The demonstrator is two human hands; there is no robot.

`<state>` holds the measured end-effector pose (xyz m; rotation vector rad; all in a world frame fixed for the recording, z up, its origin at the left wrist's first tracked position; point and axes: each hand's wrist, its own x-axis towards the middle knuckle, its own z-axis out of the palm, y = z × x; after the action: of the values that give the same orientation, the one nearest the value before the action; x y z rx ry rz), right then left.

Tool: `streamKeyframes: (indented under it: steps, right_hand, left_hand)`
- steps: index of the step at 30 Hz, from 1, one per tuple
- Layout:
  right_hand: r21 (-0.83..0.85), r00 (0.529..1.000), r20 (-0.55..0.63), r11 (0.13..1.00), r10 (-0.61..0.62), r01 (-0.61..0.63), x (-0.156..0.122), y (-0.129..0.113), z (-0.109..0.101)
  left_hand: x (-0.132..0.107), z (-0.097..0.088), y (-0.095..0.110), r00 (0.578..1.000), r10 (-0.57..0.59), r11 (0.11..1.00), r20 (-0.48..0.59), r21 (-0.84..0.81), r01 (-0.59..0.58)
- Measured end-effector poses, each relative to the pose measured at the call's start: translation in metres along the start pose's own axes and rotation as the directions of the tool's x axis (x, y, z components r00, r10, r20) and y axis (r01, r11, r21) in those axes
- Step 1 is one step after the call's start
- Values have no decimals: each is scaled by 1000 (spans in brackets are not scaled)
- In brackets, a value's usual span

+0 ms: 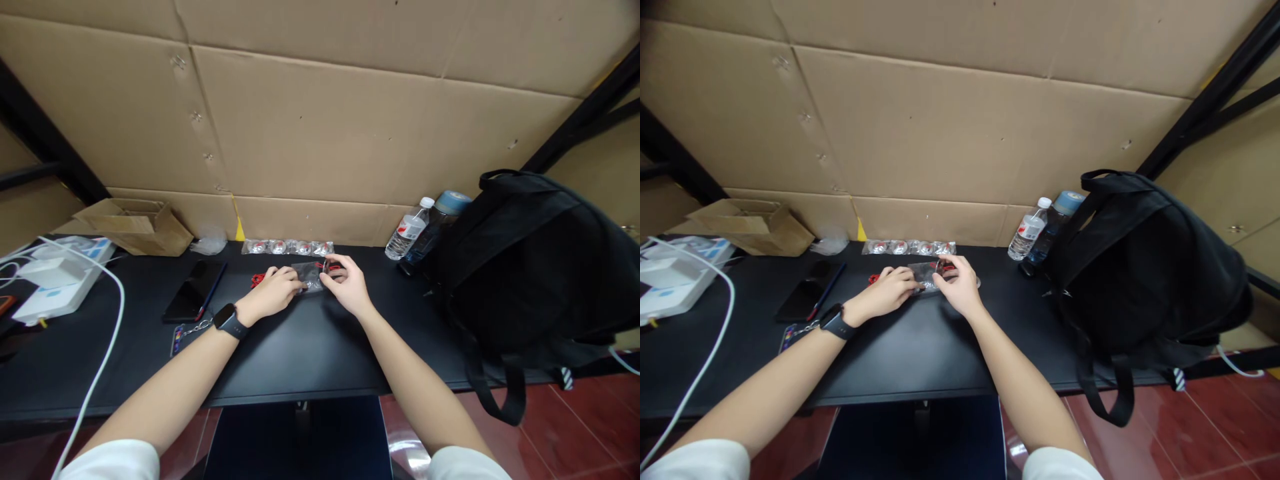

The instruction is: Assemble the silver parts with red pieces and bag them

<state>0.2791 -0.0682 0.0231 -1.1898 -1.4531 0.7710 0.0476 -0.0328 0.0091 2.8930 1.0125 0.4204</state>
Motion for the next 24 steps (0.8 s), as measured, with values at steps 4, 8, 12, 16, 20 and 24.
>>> streamKeyframes:
  steps: [4, 8, 12, 16, 20, 24]
  right_hand:
    - [-228, 989, 92, 964, -117, 135, -2, -4, -5]
    - [-402, 968, 214, 891, -133, 212, -6, -9, -7]
    - [-452, 949, 293, 858, -114, 242, -7, -10, -7]
    - [-467, 950, 285, 847, -129, 256, -7, -11, -9]
    - [-525, 956, 276, 817, -101, 238, -6, -11, -13]
    - [-609, 946, 325, 764, -6, 214, -5, -8, -18]
  left_hand:
    - [0, -2, 9, 998, -40, 997, -55, 58, 44]
    - [-2, -2, 7, 993, -54, 996, -105, 62, 61]
    - [0, 2, 4, 1000, -11, 999, -2, -41, 10]
    - [2, 5, 7, 1000, -12, 997, 16, -75, 13]
    - [0, 2, 10, 998, 19, 993, 64, -122, -11]
    - [-1, -1, 7, 986, 27, 991, 165, -134, -5]
